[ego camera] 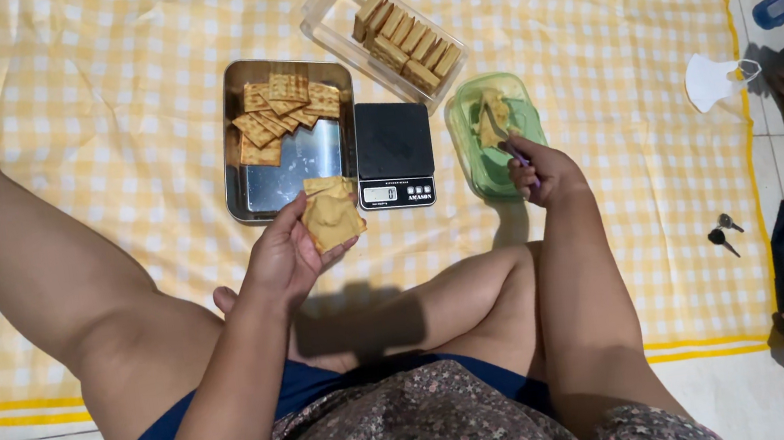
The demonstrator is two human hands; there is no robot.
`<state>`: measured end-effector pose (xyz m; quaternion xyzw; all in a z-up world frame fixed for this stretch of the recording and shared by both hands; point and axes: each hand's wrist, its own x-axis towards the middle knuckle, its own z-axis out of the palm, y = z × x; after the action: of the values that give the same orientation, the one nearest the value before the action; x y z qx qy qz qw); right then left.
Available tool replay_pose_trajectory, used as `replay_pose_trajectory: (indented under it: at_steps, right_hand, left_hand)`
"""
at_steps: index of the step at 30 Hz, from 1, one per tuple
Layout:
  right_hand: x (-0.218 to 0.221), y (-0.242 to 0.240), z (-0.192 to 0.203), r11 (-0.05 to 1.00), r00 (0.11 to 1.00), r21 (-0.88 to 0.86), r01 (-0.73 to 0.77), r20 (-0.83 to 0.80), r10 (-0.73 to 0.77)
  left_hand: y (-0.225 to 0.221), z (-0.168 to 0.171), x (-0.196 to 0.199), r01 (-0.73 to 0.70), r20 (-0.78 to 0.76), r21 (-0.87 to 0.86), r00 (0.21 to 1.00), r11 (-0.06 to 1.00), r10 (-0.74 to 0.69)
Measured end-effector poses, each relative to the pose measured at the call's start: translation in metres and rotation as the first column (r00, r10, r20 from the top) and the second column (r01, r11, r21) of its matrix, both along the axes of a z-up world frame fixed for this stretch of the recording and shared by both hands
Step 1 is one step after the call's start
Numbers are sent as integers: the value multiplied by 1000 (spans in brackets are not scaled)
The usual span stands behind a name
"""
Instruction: The person spreads a yellow substance onto crackers with a knife and presses two crackers together to form sandwiches.
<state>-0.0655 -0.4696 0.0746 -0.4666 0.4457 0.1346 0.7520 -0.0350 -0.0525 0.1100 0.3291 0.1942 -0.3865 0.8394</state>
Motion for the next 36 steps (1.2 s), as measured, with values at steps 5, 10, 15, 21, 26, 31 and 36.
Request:
replay_pose_trajectory:
  at_steps: [5, 10, 15, 21, 26, 31, 36]
  right_hand:
    - [-8, 12, 36, 998, 999, -58, 31, 12, -30]
    - [-28, 16, 57, 981, 998, -196, 2, 61, 10]
    - [-46, 41, 53, 930, 962, -353, -99, 207, 181]
    - [-69, 132, 71, 864, 789, -453, -221, 437, 432]
    - [-86, 189, 81, 710, 770, -679, -185, 348, 534]
    - [-88, 213, 81, 236, 628, -960, 149, 276, 728]
    - [-92, 227, 77, -280, 673, -912, 299, -6, 740]
  left_hand:
    - [-4, 4, -2, 10, -20, -41, 1000, 999, -11]
    - [-7, -3, -3, 0, -4, -73, 1000, 997, 0]
    - [-24, -10, -1, -80, -14, -156, 997, 984, 79]
    - [-42, -21, 11, -172, 59, -305, 978, 937, 199]
    - [-43, -25, 16, -197, 105, -332, 964, 922, 244]
    - [-43, -16, 12, -279, 140, -318, 931, 906, 336]
    - [-42, 14, 5, -317, 202, -266, 905, 911, 374]
